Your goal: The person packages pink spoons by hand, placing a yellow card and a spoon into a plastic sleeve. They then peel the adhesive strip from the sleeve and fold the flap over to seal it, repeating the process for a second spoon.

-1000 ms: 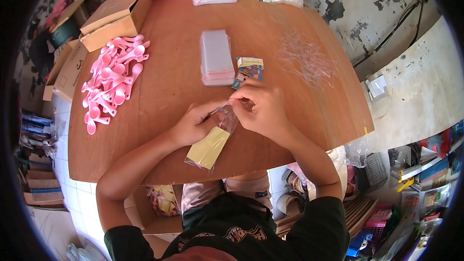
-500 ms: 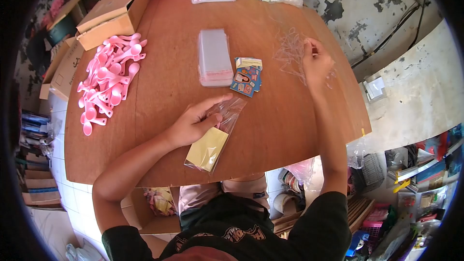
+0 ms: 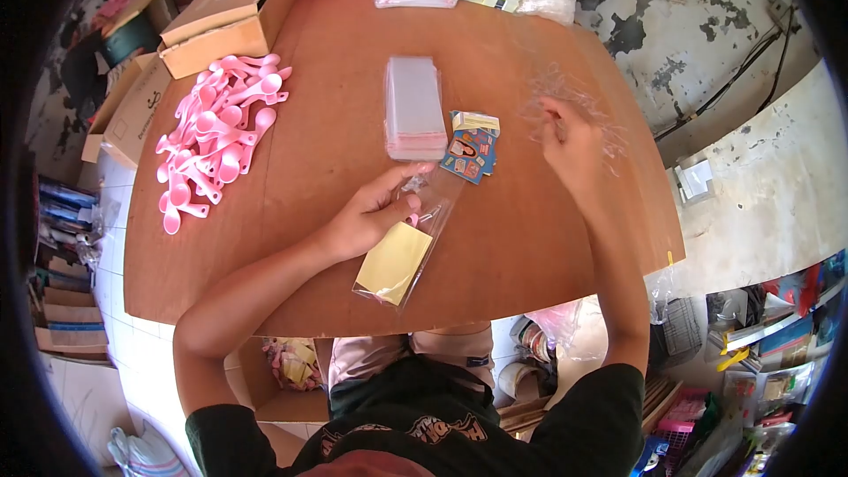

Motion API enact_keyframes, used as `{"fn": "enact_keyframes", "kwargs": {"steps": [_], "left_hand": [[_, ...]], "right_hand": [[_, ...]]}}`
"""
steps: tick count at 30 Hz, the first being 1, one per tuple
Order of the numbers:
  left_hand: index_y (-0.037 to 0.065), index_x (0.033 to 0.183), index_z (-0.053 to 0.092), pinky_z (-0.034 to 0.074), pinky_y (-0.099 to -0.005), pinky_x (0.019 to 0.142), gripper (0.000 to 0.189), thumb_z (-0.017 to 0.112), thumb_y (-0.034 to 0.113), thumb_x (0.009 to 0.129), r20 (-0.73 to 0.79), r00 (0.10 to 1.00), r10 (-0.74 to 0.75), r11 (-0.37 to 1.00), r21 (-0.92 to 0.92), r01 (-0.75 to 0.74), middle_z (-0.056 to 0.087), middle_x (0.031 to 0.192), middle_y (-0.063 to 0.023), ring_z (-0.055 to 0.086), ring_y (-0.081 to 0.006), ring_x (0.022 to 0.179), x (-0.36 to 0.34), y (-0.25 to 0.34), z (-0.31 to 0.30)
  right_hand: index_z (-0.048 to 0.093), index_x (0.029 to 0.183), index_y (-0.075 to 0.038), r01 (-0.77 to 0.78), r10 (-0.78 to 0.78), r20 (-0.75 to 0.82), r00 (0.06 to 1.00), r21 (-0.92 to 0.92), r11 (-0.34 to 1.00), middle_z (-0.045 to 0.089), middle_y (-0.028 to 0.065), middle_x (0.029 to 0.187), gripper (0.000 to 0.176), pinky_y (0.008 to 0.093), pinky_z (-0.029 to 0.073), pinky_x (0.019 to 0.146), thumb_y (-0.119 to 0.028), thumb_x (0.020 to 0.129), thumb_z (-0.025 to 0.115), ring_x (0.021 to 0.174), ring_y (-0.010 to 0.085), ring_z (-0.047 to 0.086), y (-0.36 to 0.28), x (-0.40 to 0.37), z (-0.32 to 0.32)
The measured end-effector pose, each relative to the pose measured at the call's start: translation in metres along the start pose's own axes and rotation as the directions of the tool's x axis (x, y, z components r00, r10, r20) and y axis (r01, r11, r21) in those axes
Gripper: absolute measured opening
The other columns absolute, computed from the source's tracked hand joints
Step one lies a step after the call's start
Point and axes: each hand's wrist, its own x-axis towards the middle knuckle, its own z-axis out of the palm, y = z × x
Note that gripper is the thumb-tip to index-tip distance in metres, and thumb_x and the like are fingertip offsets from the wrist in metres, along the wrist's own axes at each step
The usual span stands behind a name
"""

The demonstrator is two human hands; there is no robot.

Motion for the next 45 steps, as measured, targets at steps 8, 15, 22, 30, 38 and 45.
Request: {"fn": "enact_keyframes", "kwargs": {"steps": [8, 15, 22, 30, 38, 45], "left_hand": [[0.010, 0.151, 0.016, 0.044, -0.0257, 0.085, 0.063, 0.050, 0.021, 0.099, -0.045, 0.984, 0.170, 0.979, -0.104, -0.174, 0.058, 0.109, -0.0080, 0.053, -0.0111, 0.098, -0.003, 0.021, 0.008], [0.011, 0.151, 0.000, 0.036, -0.0422, 0.104, 0.095, 0.031, 0.074, 0.087, 0.158, 0.986, 0.045, 0.935, -0.354, 0.014, 0.037, 0.142, -0.0166, 0.045, -0.0262, 0.126, -0.004, 0.012, -0.012], [0.012, 0.150, 0.016, 0.027, -0.0458, 0.109, 0.084, 0.033, 0.069, 0.090, -0.117, 0.992, 0.042, 0.945, -0.317, -0.078, 0.038, 0.140, -0.0134, 0.034, -0.0242, 0.132, 0.000, 0.008, -0.005], [0.006, 0.139, 0.040, 0.037, -0.0367, 0.103, 0.069, 0.046, 0.057, 0.093, 0.227, 0.958, 0.176, 0.899, -0.433, -0.063, 0.052, 0.128, -0.0089, 0.049, -0.0179, 0.119, -0.005, 0.014, -0.006], [0.001, 0.111, 0.062, 0.050, -0.0253, 0.075, 0.026, 0.064, 0.018, 0.092, 0.010, 0.999, 0.030, 0.993, -0.113, -0.029, 0.067, 0.097, -0.0016, 0.060, -0.0058, 0.086, -0.004, 0.011, 0.000], [0.001, 0.116, 0.059, 0.049, -0.0243, 0.078, 0.028, 0.060, 0.019, 0.094, -0.032, 0.999, 0.016, 0.995, -0.099, -0.019, 0.066, 0.101, -0.0022, 0.059, -0.0062, 0.089, -0.002, 0.010, 0.001]], "right_hand": [[0.066, 0.101, 0.002, -0.644, 0.045, 0.678, 0.733, 0.672, 0.366, 0.068, 0.0064, 0.087, 0.024, 0.0235, 0.048, 0.068, -0.017, 0.087, 0.069, 0.079, 0.0099, 0.061, -0.135, -0.015, -0.016], [0.066, 0.089, 0.002, 0.232, -0.049, -0.297, 0.954, 0.624, 0.746, 0.068, 0.0084, 0.085, 0.013, 0.0254, 0.049, 0.066, -0.002, 0.078, 0.072, 0.074, 0.0146, 0.064, -0.160, 0.025, -0.084], [0.066, 0.087, 0.002, 0.089, 0.067, -0.196, 0.978, 0.688, 0.721, 0.066, 0.0089, 0.079, 0.008, 0.0263, 0.049, 0.067, 0.003, 0.080, 0.067, 0.069, 0.0145, 0.062, -0.144, 0.023, -0.055], [0.065, 0.089, 0.003, -0.646, 0.163, 0.632, 0.757, 0.690, 0.327, 0.065, 0.0026, 0.080, 0.010, 0.0209, 0.046, 0.065, -0.007, 0.087, 0.067, 0.074, 0.0072, 0.060, -0.152, 0.014, -0.035], [0.063, 0.107, 0.000, -0.628, 0.170, 0.609, 0.775, 0.773, 0.089, 0.065, 0.0066, 0.101, 0.041, 0.0269, 0.046, 0.076, -0.038, 0.094, 0.054, 0.090, 0.0110, 0.060, -0.132, -0.009, -0.004], [0.063, 0.107, 0.004, -0.656, 0.112, 0.647, 0.754, 0.743, 0.131, 0.067, 0.0068, 0.099, 0.020, 0.0235, 0.050, 0.078, -0.007, 0.091, 0.062, 0.091, 0.0099, 0.063, -0.122, -0.029, 0.007]]}}
